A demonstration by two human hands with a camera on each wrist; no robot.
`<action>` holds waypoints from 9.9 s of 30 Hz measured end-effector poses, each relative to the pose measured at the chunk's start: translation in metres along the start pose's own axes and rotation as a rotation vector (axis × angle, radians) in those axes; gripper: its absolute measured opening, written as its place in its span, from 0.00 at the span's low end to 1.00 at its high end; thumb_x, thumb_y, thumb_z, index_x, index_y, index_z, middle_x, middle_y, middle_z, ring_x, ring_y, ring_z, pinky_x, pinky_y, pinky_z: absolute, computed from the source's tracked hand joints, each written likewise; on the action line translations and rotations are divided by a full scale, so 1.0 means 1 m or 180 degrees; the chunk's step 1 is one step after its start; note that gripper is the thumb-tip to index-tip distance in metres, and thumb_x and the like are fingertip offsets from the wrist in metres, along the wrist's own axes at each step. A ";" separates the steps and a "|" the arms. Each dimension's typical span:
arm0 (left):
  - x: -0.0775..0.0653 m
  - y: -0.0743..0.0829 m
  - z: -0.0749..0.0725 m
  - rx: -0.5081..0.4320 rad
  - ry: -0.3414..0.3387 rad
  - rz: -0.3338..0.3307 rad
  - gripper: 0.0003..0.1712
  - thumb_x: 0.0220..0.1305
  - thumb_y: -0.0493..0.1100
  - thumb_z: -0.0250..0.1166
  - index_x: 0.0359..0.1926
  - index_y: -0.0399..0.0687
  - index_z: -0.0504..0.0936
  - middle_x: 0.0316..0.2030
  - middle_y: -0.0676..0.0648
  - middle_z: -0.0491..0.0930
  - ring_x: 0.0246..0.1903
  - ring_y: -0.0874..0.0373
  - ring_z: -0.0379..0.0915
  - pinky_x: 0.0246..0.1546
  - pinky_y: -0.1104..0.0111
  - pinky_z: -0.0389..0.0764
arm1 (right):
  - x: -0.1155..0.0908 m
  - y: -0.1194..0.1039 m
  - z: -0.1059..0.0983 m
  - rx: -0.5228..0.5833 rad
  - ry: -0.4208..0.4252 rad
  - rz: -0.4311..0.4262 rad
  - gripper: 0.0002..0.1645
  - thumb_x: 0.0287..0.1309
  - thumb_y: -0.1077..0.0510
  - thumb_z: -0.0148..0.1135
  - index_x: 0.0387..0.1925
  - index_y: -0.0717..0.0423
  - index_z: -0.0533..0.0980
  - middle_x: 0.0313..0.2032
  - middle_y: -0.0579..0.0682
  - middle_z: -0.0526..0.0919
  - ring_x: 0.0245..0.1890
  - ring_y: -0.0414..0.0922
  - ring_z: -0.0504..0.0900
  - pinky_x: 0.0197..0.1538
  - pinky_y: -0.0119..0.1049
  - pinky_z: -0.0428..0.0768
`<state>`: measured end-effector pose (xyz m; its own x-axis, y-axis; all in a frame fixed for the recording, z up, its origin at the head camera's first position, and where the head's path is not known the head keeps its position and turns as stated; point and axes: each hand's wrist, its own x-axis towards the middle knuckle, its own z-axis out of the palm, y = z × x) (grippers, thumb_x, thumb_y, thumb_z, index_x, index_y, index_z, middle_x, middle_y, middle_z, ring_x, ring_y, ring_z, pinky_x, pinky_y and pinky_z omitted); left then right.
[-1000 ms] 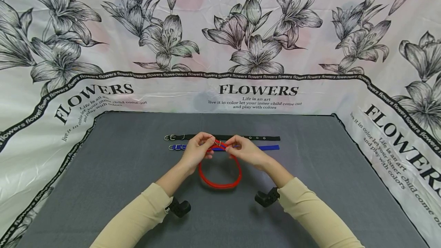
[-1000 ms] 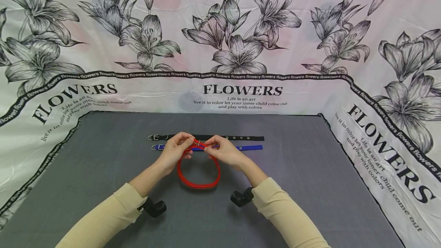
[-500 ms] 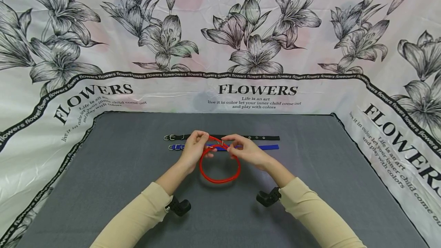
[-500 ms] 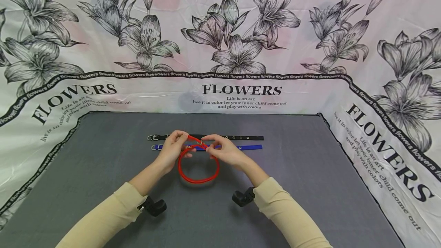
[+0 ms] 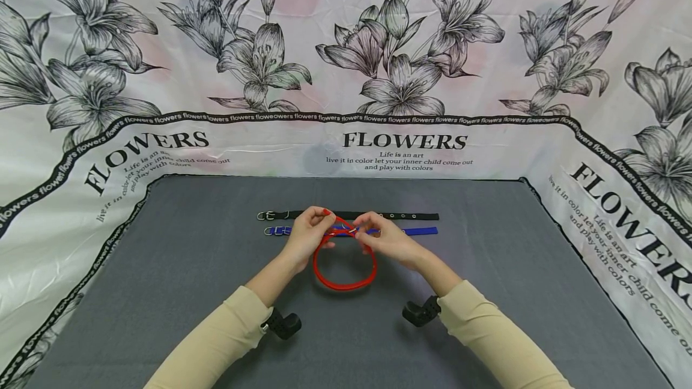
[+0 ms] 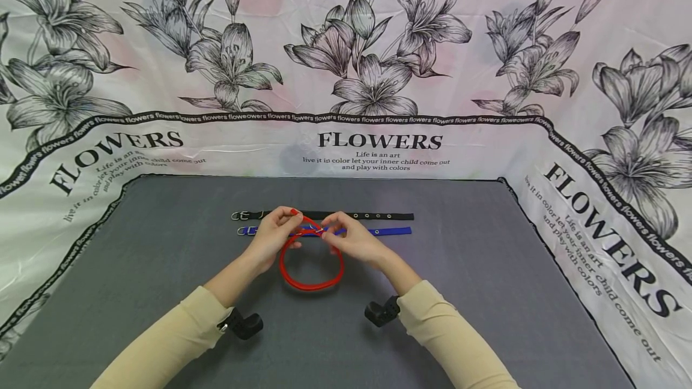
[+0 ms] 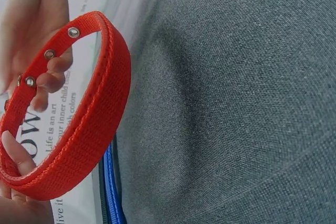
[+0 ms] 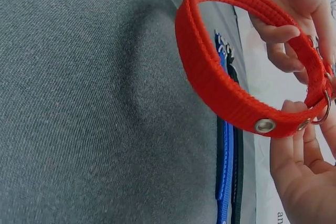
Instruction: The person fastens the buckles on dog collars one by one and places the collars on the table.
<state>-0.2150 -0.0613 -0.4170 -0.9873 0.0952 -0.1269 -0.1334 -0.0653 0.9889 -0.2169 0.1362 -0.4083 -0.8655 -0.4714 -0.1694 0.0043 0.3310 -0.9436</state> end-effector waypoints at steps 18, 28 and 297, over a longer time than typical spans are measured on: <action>-0.002 0.000 -0.002 -0.0029 -0.0088 -0.0038 0.10 0.65 0.44 0.58 0.42 0.43 0.70 0.38 0.41 0.76 0.27 0.59 0.75 0.26 0.67 0.81 | 0.005 -0.008 0.007 -0.0008 0.0197 0.0042 0.17 0.62 0.56 0.56 0.51 0.55 0.72 0.44 0.57 0.77 0.39 0.55 0.78 0.42 0.54 0.79; -0.002 0.000 -0.003 0.0006 -0.0055 0.0041 0.11 0.67 0.46 0.55 0.45 0.45 0.69 0.44 0.38 0.75 0.32 0.59 0.74 0.28 0.66 0.81 | 0.007 -0.006 0.006 -0.0005 -0.0024 0.0099 0.17 0.62 0.57 0.54 0.52 0.56 0.72 0.37 0.62 0.77 0.41 0.66 0.75 0.41 0.50 0.79; -0.010 -0.002 -0.009 0.0916 -0.0013 -0.0179 0.15 0.57 0.46 0.66 0.43 0.42 0.81 0.33 0.49 0.83 0.37 0.58 0.73 0.35 0.67 0.70 | -0.006 -0.035 0.008 -0.0435 0.0037 -0.0480 0.06 0.60 0.62 0.56 0.35 0.63 0.74 0.35 0.56 0.81 0.36 0.51 0.80 0.46 0.54 0.75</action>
<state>-0.2060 -0.0712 -0.4181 -0.9786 0.0948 -0.1824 -0.1575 0.2245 0.9617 -0.2080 0.1204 -0.3764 -0.8569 -0.5148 -0.0249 -0.1931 0.3655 -0.9106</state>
